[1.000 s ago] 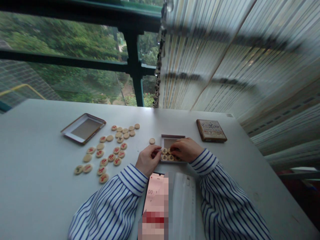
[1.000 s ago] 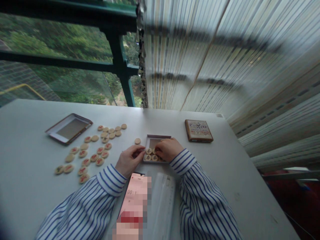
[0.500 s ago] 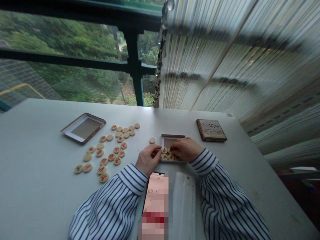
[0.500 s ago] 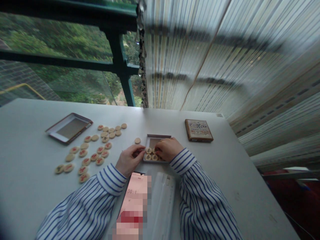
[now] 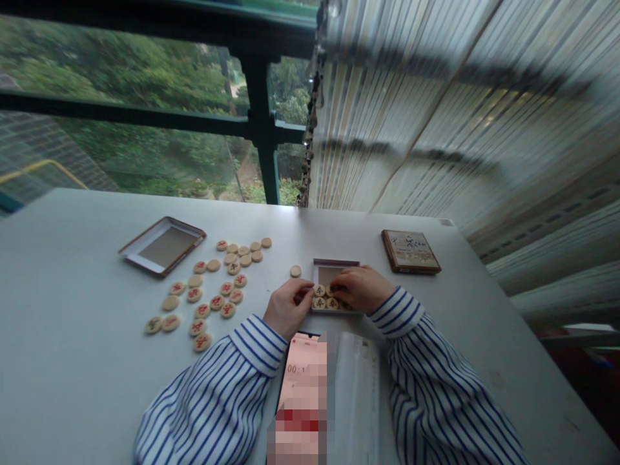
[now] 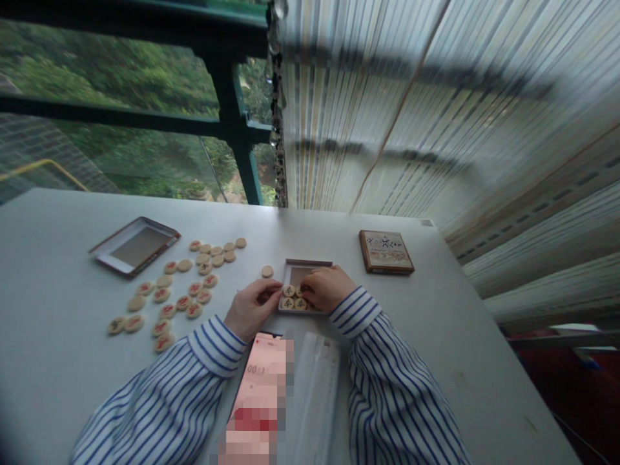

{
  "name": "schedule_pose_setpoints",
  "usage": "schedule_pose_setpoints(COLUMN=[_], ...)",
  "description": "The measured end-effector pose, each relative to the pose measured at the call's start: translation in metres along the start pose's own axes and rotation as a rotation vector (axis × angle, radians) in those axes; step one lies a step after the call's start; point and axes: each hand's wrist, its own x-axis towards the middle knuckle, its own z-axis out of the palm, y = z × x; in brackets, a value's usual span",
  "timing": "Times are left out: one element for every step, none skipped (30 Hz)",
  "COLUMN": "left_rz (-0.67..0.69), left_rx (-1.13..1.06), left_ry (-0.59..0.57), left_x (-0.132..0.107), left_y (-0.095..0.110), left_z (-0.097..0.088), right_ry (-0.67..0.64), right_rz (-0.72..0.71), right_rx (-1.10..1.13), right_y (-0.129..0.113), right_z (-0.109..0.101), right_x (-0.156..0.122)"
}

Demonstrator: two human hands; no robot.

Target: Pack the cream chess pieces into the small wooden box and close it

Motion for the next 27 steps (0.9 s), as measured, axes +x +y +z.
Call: schedule_pose_setpoints(left_rz=[-0.002,-0.003,-0.004,-0.004,-0.004,-0.005,-0.005,-0.006,-0.005,-0.005,-0.005,-0.007,-0.008,-0.009,-0.009,-0.009,-0.008,-0.007,-0.006,-0.006,-0.006,-0.005,-0.006,-0.007,-0.009,-0.011,-0.013], left_rx=[-0.002,-0.001,0.000,0.002,0.005,0.006,0.007,0.007,0.006,0.006,0.007,0.010,0.014,0.017,0.018,0.018,0.017,0.017,0.017,0.018,0.019,0.020,0.018,0.016,0.016,0.017,0.021], left_ry=[0.000,0.003,0.006,0.008,0.009,0.010,0.010,0.009,0.008,0.007,0.005,0.004,0.004,0.006,0.007,0.008,0.009,0.011,0.011,0.013,0.014,0.015,0.015,0.014,0.011,0.009,0.007], left_x=[0.0001,0.0002,0.0003,0.0004,0.0005,0.0006,0.0006,0.0007,0.0006,0.0006,0.0006,0.0005,0.0004,0.0004,0.0003,0.0003,0.0003,0.0003,0.0004,0.0005,0.0006,0.0008,0.0008,0.0009,0.0009,0.0008,0.0008], left_y=[0.0001,0.0002,0.0005,0.0007,0.0009,0.0010,0.0010,0.0009,0.0008,0.0006,0.0005,0.0005,0.0007,0.0011,0.0016,0.0022,0.0028,0.0033,0.0036,0.0037,0.0036,0.0032,0.0027,0.0021,0.0015,0.0010,0.0006], left_z=[0.0000,-0.0001,-0.0002,-0.0003,-0.0005,-0.0006,-0.0007,-0.0007,-0.0007,-0.0006,-0.0006,-0.0006,-0.0006,-0.0007,-0.0009,-0.0011,-0.0013,-0.0014,-0.0015,-0.0016,-0.0015,-0.0015,-0.0013,-0.0012,-0.0012,-0.0011,-0.0011], right_ry=[-0.001,-0.003,-0.005,-0.007,-0.009,-0.011,-0.009,-0.003,0.003,0.005,0.007,0.007,0.007,0.008,0.012,0.019,0.026,0.030,0.033,0.036,0.040,0.046,0.055,0.066,0.080,0.097,0.117], right_rz=[0.002,0.004,0.007,0.009,0.008,0.007,0.004,0.000,-0.002,-0.005,-0.004,-0.002,-0.003,-0.005,-0.007,-0.008,-0.009,-0.007,-0.002,0.005,0.011,0.019,0.027,0.036,0.044,0.053,0.062], right_rx=[0.001,0.003,0.004,0.005,0.005,0.006,0.006,0.005,0.003,0.001,-0.002,-0.006,-0.009,-0.011,-0.012,-0.012,-0.012,-0.012,-0.011,-0.011,-0.010,-0.009,-0.008,-0.006,-0.004,-0.002,0.002], right_y=[0.0000,0.0001,0.0002,0.0004,0.0005,0.0006,0.0007,0.0008,0.0008,0.0008,0.0007,0.0007,0.0006,0.0006,0.0007,0.0009,0.0012,0.0016,0.0021,0.0025,0.0030,0.0034,0.0037,0.0039,0.0040,0.0040,0.0040], right_z=[0.0001,0.0002,0.0004,0.0006,0.0008,0.0010,0.0012,0.0013,0.0013,0.0013,0.0011,0.0009,0.0006,0.0004,0.0001,0.0000,-0.0001,-0.0002,-0.0003,-0.0004,-0.0006,-0.0010,-0.0014,-0.0020,-0.0026,-0.0032,-0.0037], right_x=[0.0000,0.0001,0.0003,0.0005,0.0008,0.0010,0.0012,0.0012,0.0012,0.0011,0.0008,0.0005,0.0001,-0.0003,-0.0007,-0.0010,-0.0013,-0.0013,-0.0013,-0.0013,-0.0012,-0.0012,-0.0012,-0.0014,-0.0016,-0.0019,-0.0022])
